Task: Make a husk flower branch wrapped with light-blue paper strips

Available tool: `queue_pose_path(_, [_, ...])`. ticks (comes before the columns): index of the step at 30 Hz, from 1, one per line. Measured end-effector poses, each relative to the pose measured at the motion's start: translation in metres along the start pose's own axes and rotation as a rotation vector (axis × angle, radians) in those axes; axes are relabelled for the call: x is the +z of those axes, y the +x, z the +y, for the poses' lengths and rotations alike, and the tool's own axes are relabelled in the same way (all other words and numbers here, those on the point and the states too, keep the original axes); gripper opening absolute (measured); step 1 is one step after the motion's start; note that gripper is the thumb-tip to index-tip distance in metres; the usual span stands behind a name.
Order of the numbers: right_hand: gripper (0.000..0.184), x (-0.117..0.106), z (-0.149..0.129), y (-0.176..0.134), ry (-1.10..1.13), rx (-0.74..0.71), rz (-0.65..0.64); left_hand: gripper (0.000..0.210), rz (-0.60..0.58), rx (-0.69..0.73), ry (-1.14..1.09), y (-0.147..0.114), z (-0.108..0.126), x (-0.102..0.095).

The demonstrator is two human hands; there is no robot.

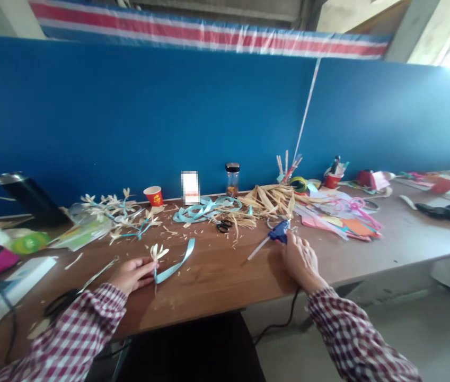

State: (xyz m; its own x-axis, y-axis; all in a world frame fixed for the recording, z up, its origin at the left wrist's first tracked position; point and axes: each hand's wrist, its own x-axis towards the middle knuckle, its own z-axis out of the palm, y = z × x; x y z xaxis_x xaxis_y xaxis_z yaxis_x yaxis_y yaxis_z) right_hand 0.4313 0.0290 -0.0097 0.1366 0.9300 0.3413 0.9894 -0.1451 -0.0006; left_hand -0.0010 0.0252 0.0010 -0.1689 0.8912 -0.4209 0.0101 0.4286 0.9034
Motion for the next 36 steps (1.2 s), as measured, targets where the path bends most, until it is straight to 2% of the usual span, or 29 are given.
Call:
queue_pose_path(5, [0.034,0.004,0.014,0.001,0.005,-0.019,-0.053,0.018,-0.003,-0.013,-0.106,-0.016,0.007,0.003])
queue_pose_path(6, [0.036,0.002,0.012,0.001,-0.003,-0.006,-0.031,0.018,-0.002,-0.008,-0.12,-0.018,0.009,0.004])
queue_pose_path(7, [0.04,-0.002,0.007,0.0,-0.012,0.048,0.028,0.019,0.002,-0.003,-0.13,-0.021,0.01,0.005])
queue_pose_path(9, [0.042,-0.012,-0.015,-0.009,0.095,0.035,0.166,0.02,0.003,0.004,-0.15,-0.026,0.012,0.007])
queue_pose_path(10, [0.036,-0.018,-0.032,-0.018,0.239,-0.012,0.192,0.021,0.002,0.009,-0.158,-0.029,0.013,0.009])
queue_pose_path(11, [0.031,-0.025,-0.053,-0.028,0.449,-0.069,0.146,0.021,-0.002,0.015,-0.168,-0.031,0.015,0.011])
queue_pose_path(12, [0.029,-0.031,-0.077,-0.04,0.687,-0.133,0.002,0.021,-0.013,0.02,-0.182,-0.034,0.015,0.014])
queue_pose_path(14, [0.035,-0.04,-0.127,-0.063,1.15,-0.198,-0.43,0.02,-0.045,0.021,-0.221,-0.039,0.016,0.02])
queue_pose_path(15, [0.04,-0.043,-0.15,-0.073,1.389,-0.145,-0.635,0.019,-0.063,0.019,-0.244,-0.042,0.016,0.023])
queue_pose_path(17, [0.044,-0.046,-0.188,-0.085,1.754,0.056,-0.942,0.017,-0.103,0.015,-0.28,-0.048,0.015,0.026])
queue_pose_path(18, [0.045,-0.046,-0.201,-0.087,1.859,0.144,-1.053,0.017,-0.124,0.015,-0.287,-0.051,0.014,0.027])
queue_pose_path(20, [0.045,-0.045,-0.216,-0.087,1.985,0.292,-1.163,0.018,-0.16,0.015,-0.296,-0.058,0.011,0.026])
queue_pose_path(23, [0.035,-0.04,-0.221,-0.082,2.089,0.387,-1.155,0.024,-0.196,0.002,-0.31,-0.065,0.006,0.022])
queue_pose_path(29, [0.027,-0.037,-0.221,-0.085,2.145,0.421,-1.077,0.028,-0.266,-0.082,-0.337,-0.066,-0.004,0.021])
queue_pose_path(36, [0.025,-0.04,-0.22,-0.096,2.19,0.421,-0.944,0.013,-0.175,-0.084,-0.329,-0.063,-0.011,0.025])
